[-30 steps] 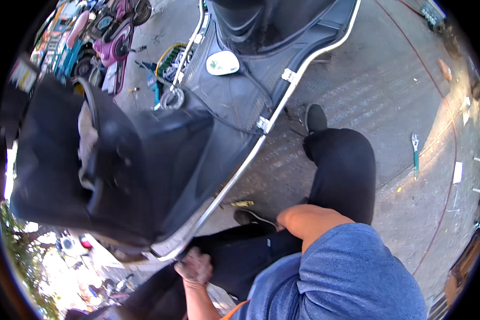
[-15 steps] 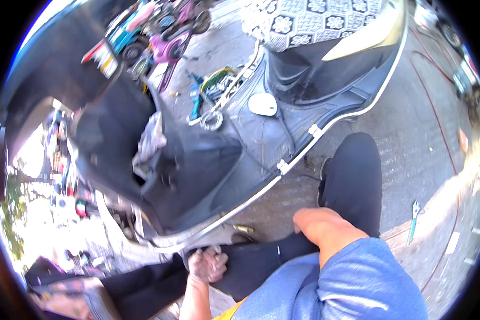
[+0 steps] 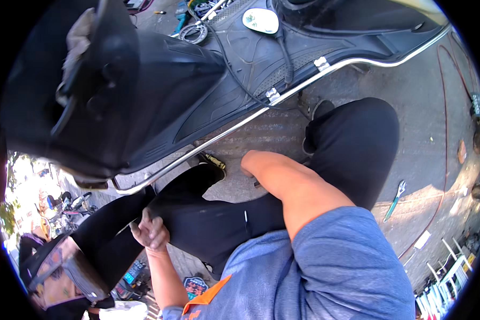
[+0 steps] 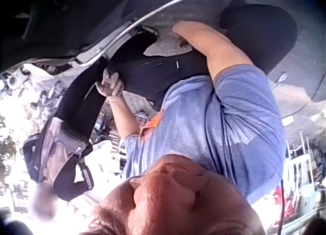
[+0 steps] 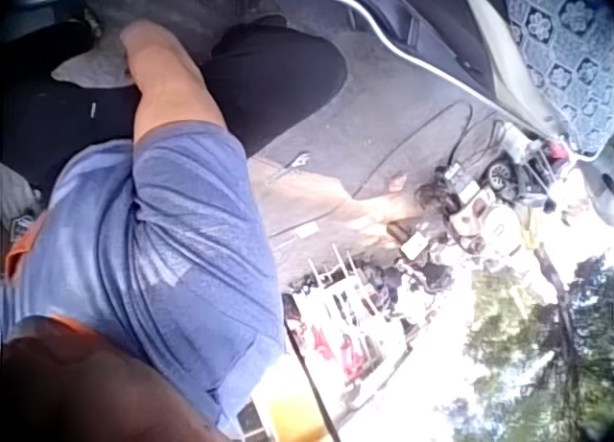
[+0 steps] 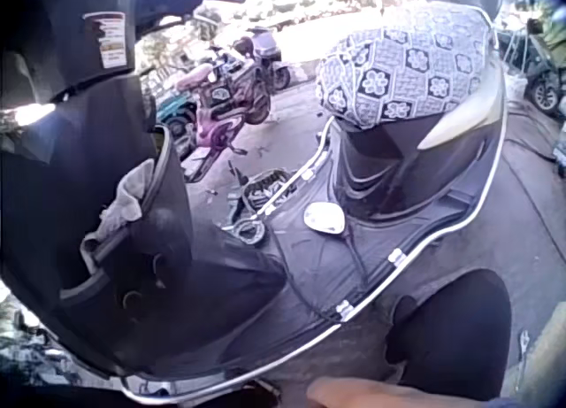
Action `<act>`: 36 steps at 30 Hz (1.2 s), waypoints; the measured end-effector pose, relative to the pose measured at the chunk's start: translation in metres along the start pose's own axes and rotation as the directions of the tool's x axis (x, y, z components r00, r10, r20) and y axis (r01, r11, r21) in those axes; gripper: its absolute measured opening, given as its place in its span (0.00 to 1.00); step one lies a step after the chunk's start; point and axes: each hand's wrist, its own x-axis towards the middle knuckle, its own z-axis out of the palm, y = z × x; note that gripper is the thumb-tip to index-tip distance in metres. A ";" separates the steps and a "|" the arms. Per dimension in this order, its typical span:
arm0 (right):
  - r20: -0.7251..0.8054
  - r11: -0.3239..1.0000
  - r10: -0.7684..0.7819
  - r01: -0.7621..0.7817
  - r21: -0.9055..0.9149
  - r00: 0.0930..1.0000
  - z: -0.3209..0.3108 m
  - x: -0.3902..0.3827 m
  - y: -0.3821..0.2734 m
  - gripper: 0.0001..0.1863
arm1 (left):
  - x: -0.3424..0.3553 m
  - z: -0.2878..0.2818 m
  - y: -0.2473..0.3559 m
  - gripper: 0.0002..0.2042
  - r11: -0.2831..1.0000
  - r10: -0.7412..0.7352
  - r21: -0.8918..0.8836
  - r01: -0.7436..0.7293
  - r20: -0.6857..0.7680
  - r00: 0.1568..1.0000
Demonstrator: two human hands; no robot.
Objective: The person removes screws from the front fairing of a scooter using a screwdriver and then detaches the plastic panel by hand to reveal the internal wiring.
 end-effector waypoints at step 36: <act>-0.426 0.384 0.453 0.259 0.886 0.783 -0.022 0.219 -0.078 0.21 | -0.209 -0.032 -0.052 0.33 0.946 -0.081 -0.309 -0.097 -0.516 0.853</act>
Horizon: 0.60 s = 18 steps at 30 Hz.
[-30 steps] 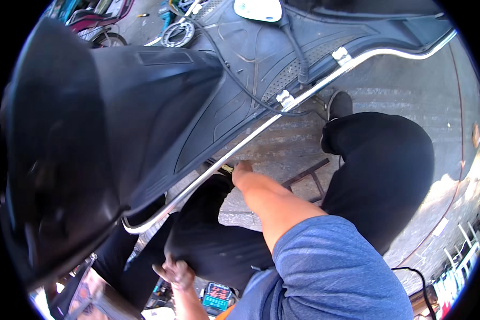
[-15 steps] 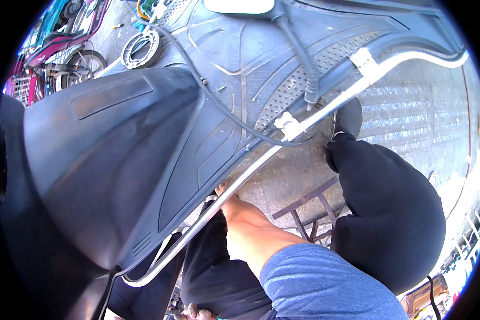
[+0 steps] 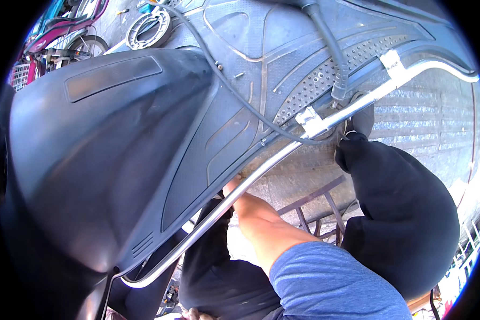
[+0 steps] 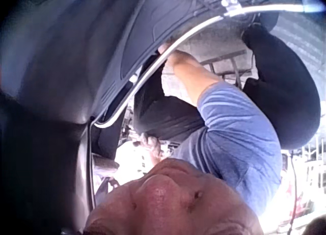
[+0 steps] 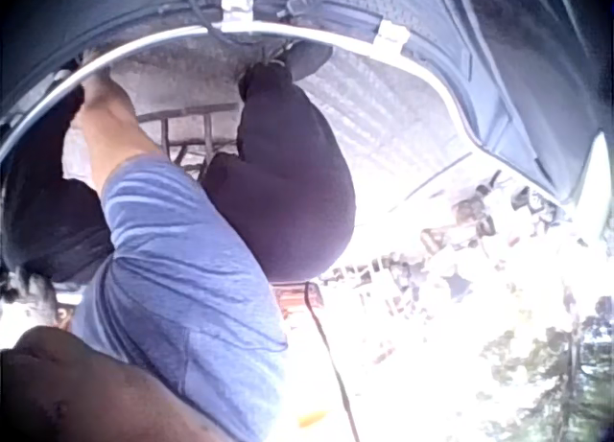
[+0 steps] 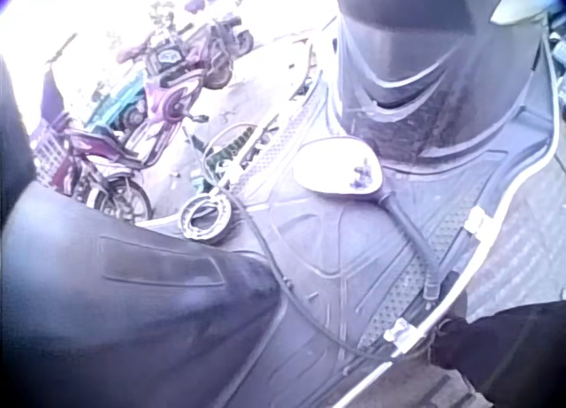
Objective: The person removes screws from the front fairing of a scooter using a screwdriver and then detaches the plastic panel by hand to reveal the internal wiring.
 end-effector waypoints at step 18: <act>0.722 0.087 -0.381 0.800 -0.593 0.577 -0.250 -0.259 -0.104 0.15 | 0.151 0.153 0.000 0.33 0.918 -0.204 0.396 0.022 0.424 0.882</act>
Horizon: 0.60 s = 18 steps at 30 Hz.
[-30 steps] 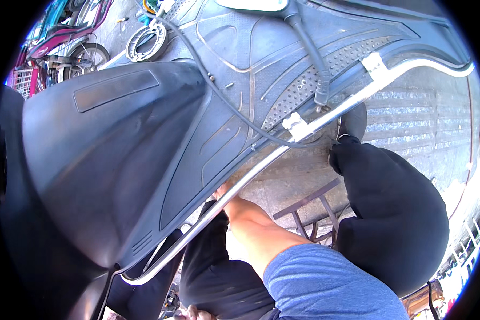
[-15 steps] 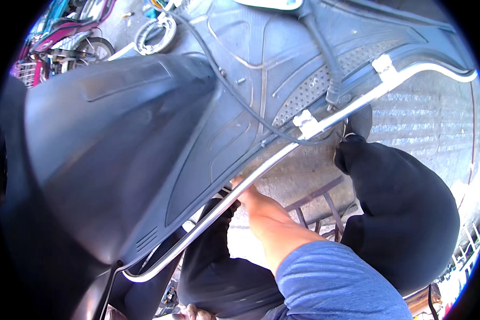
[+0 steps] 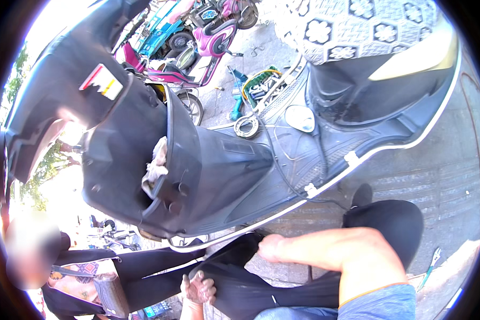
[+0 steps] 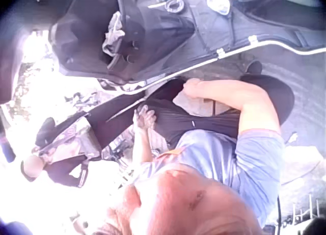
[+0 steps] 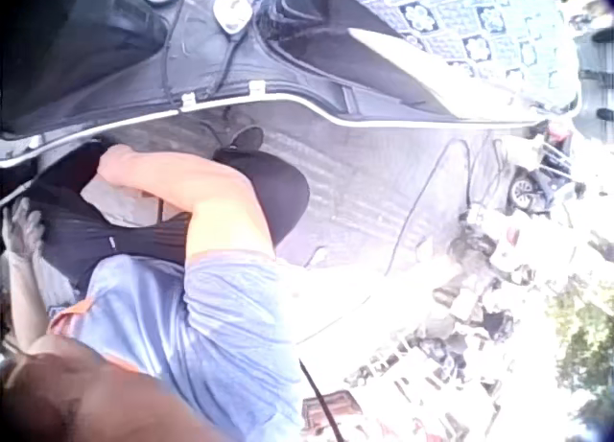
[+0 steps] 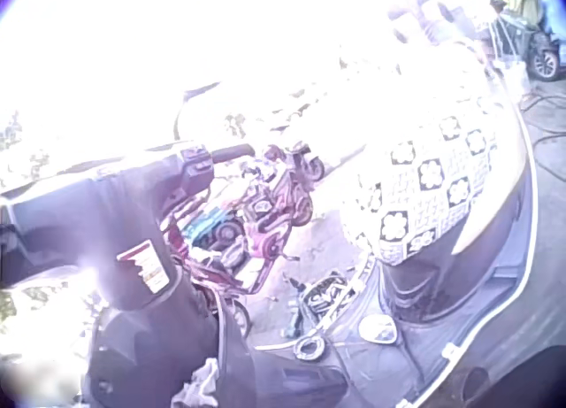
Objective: The person removes screws from the front fairing of a scooter using a screwdriver and then detaches the plastic panel by hand to reveal the internal wiring.
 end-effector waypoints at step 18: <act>-0.881 0.127 0.470 0.984 0.122 0.048 -0.332 -0.250 0.095 0.15 | 0.142 0.358 0.134 0.25 -0.341 0.777 0.892 -0.298 0.446 0.445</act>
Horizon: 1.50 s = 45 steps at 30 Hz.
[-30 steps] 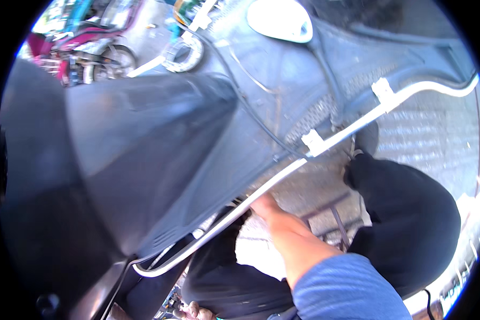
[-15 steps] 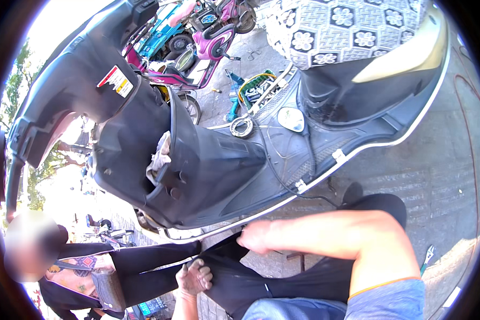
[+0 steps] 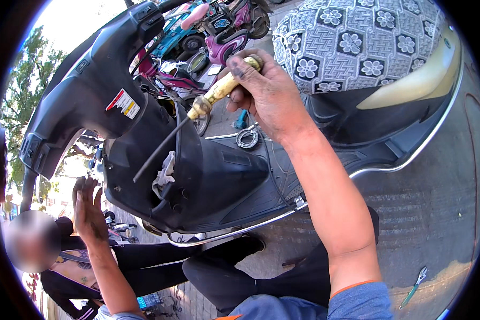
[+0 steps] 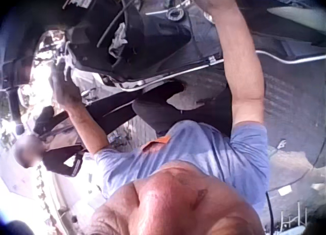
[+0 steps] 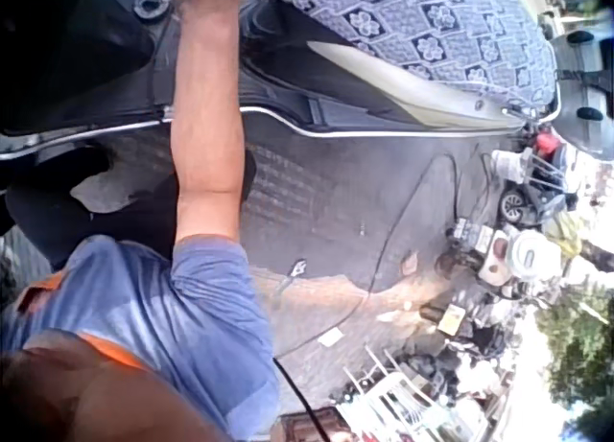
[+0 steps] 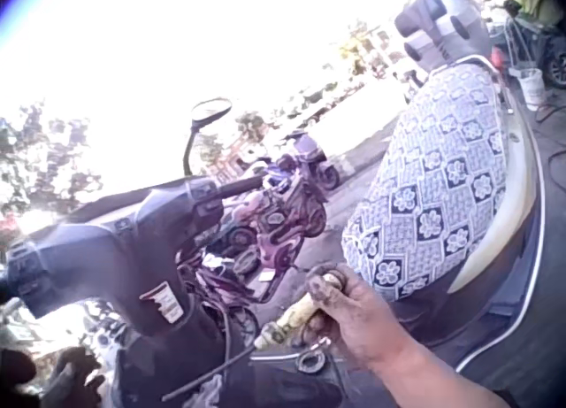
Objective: The person removes screws from the front fairing of a scooter using a screwdriver and then detaches the plastic panel by hand to reveal the internal wiring.
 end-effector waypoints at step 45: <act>-0.007 0.732 -0.580 0.518 -0.443 0.814 0.057 0.142 -0.037 0.17 | 0.106 0.081 -0.026 0.38 0.980 -0.134 -0.141 0.141 0.054 0.989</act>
